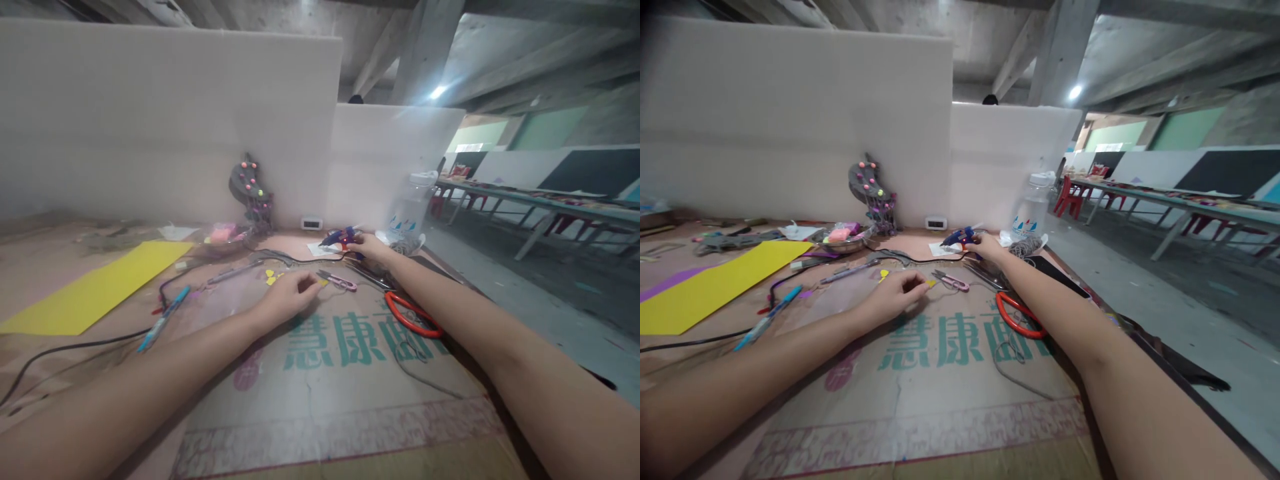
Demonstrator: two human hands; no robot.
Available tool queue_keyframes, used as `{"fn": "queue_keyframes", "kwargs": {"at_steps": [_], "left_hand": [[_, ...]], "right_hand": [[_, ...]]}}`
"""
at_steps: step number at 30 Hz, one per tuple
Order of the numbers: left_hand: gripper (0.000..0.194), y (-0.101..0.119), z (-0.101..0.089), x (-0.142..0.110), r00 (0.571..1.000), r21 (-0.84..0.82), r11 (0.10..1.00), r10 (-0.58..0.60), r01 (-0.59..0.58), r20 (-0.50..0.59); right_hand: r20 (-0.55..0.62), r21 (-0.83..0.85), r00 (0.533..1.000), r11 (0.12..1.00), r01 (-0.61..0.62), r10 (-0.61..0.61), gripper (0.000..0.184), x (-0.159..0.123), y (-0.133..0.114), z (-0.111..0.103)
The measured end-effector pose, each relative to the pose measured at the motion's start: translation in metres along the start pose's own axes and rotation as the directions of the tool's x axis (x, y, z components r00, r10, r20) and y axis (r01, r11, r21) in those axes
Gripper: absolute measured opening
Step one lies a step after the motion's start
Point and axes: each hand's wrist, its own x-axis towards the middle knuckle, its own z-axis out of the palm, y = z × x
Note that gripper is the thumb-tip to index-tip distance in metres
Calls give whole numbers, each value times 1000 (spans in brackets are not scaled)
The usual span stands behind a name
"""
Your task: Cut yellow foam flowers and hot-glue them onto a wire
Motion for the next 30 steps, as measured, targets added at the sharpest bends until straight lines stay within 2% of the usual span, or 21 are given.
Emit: {"fn": "queue_keyframes", "kwargs": {"at_steps": [5,8,11,15,18,20,25,30], "left_hand": [[26,2,-1,0,1000,-6,1000,-1,1,12],[26,2,-2,0,1000,3,1000,-13,13,3],[24,2,-2,0,1000,15,1000,14,-14,1],[25,2,-3,-1,1000,15,1000,11,-11,-3],[26,4,-4,-1,999,26,1000,-10,11,-31],[25,5,-4,0,999,22,1000,-15,15,-38],[21,5,-4,0,998,18,999,-33,34,-51],[21,6,-8,-1,996,26,998,-49,51,-73]], "right_hand": [[-28,23,1000,1000,6,-5,39,0,-1,17],[-74,36,997,999,8,-6,29,-5,-5,20],[-134,59,991,998,-1,9,20,-7,-14,10],[-159,137,987,990,28,-6,27,-17,-31,-19],[-133,191,990,980,65,-40,28,-42,-44,-36],[-114,214,992,973,83,-59,28,-66,-49,-40],[-200,319,972,930,182,-122,24,-120,-49,-29],[-163,267,980,951,156,-114,26,-139,-45,-17]]}}
